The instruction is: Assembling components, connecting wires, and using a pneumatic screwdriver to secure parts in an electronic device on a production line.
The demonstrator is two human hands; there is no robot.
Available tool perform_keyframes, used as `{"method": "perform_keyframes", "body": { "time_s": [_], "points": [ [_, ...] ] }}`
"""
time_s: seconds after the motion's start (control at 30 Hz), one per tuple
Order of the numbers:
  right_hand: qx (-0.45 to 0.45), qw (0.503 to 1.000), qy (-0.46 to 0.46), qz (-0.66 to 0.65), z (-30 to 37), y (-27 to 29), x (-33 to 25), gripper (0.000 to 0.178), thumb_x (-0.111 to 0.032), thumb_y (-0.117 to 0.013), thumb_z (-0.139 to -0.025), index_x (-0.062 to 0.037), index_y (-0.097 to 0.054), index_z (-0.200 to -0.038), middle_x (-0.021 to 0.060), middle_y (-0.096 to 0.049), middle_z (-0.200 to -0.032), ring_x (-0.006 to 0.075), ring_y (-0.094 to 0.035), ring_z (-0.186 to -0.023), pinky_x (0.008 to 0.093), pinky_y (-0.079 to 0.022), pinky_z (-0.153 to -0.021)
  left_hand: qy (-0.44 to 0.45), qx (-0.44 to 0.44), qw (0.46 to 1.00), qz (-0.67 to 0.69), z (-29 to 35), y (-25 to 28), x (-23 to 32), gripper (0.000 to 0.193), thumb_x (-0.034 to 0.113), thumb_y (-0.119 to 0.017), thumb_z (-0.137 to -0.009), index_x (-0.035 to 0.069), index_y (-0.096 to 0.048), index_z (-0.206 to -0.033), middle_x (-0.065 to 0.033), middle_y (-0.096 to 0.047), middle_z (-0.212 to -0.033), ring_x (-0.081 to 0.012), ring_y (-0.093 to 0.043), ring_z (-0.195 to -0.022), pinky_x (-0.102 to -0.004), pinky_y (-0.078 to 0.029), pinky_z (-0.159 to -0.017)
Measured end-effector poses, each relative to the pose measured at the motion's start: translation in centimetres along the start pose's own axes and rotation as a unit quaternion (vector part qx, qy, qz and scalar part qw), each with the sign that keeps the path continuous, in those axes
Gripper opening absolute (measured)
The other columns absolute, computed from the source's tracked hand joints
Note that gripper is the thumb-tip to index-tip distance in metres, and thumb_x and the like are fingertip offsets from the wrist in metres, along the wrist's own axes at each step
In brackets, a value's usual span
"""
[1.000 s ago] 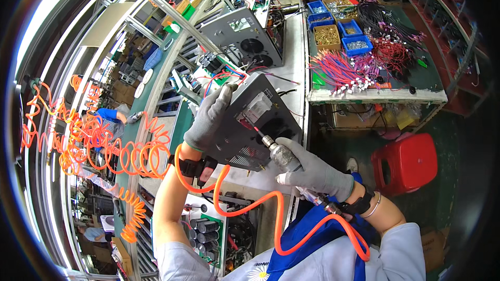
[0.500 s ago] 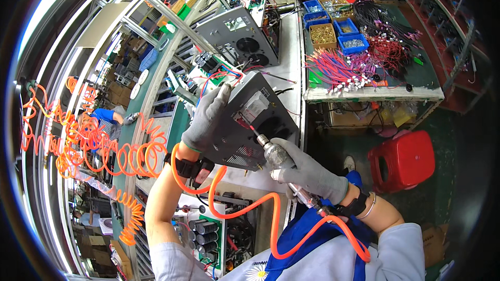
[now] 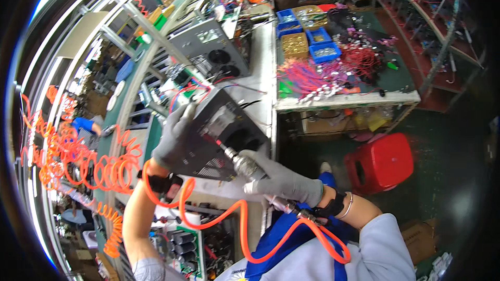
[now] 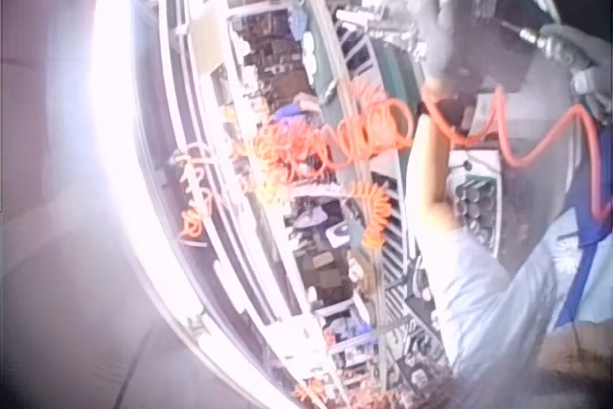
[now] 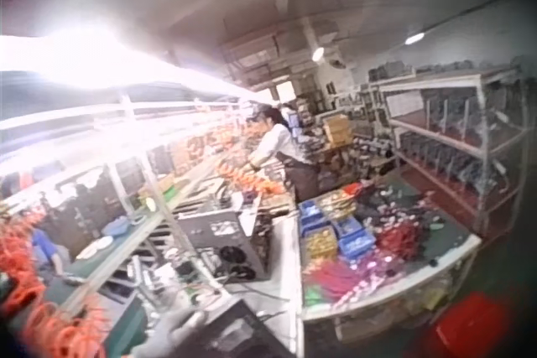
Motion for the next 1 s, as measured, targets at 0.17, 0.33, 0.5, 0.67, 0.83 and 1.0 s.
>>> {"method": "perform_keyframes", "body": {
  "time_s": [0.17,0.33,0.5,0.67,0.83,1.0],
  "points": [
    [0.025,0.997,-0.009,-0.078,3.8,6.2,-1.1,0.083,-0.015,-0.064,-0.081,-0.0082,-0.018,-0.149,0.01,-0.056,-0.089,0.0142,-0.058,-0.055,0.0308,-0.05,-0.05,0.009,-0.014,0.999,0.03,0.0,-0.6,0.9,0.056,0.043,-0.058,-0.092,-0.006,-0.056,-0.119,-0.0127,-0.064,-0.103,-0.018,-0.058,-0.098,-0.033,-0.045,-0.088],
    [0.187,0.92,0.081,-0.334,5.2,20.0,-2.3,0.04,-0.041,-0.06,-0.09,-0.0121,-0.051,-0.116,0.0039,-0.06,-0.083,0.0125,-0.058,-0.054,0.0292,-0.052,-0.044,0.004,0.018,0.995,-0.093,-0.4,-1.0,0.7,0.064,0.047,-0.065,-0.085,-0.004,-0.054,-0.122,-0.0205,-0.065,-0.109,-0.028,-0.065,-0.099,-0.0355,-0.048,-0.087],
    [0.227,0.863,0.219,-0.395,3.1,39.3,-6.5,0.04,-0.052,-0.059,-0.088,-0.0197,-0.044,-0.07,-0.0059,-0.043,-0.055,0.0053,-0.039,-0.037,0.0212,-0.037,-0.034,-0.154,0.078,0.919,-0.355,-0.2,-1.0,1.5,0.066,0.04,-0.077,-0.073,0.0,-0.052,-0.119,-0.0179,-0.06,-0.092,-0.0386,-0.06,-0.081,-0.0442,-0.047,-0.069],
    [0.445,0.832,0.23,-0.239,1.9,56.1,-3.1,0.053,-0.05,-0.051,-0.094,-0.0255,-0.03,-0.052,-0.007,-0.028,-0.042,0.0094,-0.025,-0.033,0.0285,-0.021,-0.034,-0.089,0.156,0.869,-0.46,-0.9,-2.9,1.7,0.067,0.032,-0.079,-0.066,-0.002,-0.051,-0.116,-0.0149,-0.06,-0.092,-0.0334,-0.06,-0.081,-0.0416,-0.046,-0.07],
    [0.412,0.894,0.058,-0.164,-0.2,63.3,2.0,0.049,-0.042,-0.063,-0.089,-0.0125,-0.056,-0.126,0.0091,-0.062,-0.115,0.0281,-0.06,-0.097,0.0408,-0.053,-0.074,-0.025,0.234,0.881,-0.41,-2.3,-6.2,2.0,0.072,0.042,-0.077,-0.068,-0.004,-0.05,-0.117,-0.0231,-0.054,-0.111,-0.0404,-0.054,-0.103,-0.0497,-0.042,-0.09],
    [0.495,0.795,0.128,0.328,-10.0,57.2,-9.6,0.054,-0.03,-0.062,-0.09,-0.0089,-0.044,-0.137,0.0128,-0.046,-0.133,0.0299,-0.049,-0.115,0.0419,-0.044,-0.092,0.028,0.305,0.909,-0.283,-8.6,-12.5,2.6,0.085,0.036,-0.071,-0.077,0.001,-0.029,-0.142,-0.0257,-0.027,-0.149,-0.043,-0.025,-0.141,-0.0568,-0.019,-0.113]
  ]
}}
Point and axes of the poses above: each hand's wrist, its own z-axis away from the middle knuckle, its own y-axis out of the back of the hand, x = y × z, the point moved 4 cm from there along -z, towards the middle knuckle
